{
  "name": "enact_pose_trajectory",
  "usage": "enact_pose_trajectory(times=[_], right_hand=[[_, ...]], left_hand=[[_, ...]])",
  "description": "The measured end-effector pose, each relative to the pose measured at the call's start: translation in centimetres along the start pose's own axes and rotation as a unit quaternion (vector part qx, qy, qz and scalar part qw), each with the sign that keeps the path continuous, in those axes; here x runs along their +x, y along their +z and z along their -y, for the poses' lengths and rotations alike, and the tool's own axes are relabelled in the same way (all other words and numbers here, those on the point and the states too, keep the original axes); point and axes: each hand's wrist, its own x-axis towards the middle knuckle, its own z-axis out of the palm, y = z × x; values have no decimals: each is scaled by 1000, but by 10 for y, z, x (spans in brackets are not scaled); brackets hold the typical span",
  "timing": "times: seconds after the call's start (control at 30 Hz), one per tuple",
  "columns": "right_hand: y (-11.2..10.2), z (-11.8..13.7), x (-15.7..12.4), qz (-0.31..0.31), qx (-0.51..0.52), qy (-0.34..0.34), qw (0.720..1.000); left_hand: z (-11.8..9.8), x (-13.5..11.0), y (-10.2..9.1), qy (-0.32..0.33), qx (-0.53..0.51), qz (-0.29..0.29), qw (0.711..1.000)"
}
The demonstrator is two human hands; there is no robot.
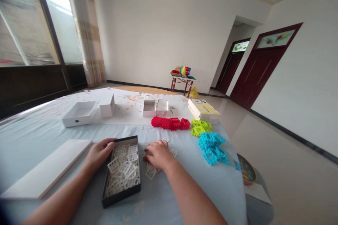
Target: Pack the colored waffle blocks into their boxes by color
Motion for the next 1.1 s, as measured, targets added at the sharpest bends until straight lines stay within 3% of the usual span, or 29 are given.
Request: enact_pose_trajectory(times=[0.3,0.47,0.73,0.93,1.1], right_hand=[[-16,-42,-14,-74,-2,127,989],[-9,-42,-12,-28,-8,177,984],[2,-10,-6,-21,14,94,995],[5,-8,-1,-17,9,84,996],[4,-8,3,24,4,33,999]], left_hand=[[0,0,1,-2,3,1,1000],[-4,-1,0,-6,-2,-7,1000],[-10,-4,-1,-10,-10,-11,1000],[-8,-3,0,-8,-2,-11,1000],[-8,-3,0,-6,6,-8,1000]])
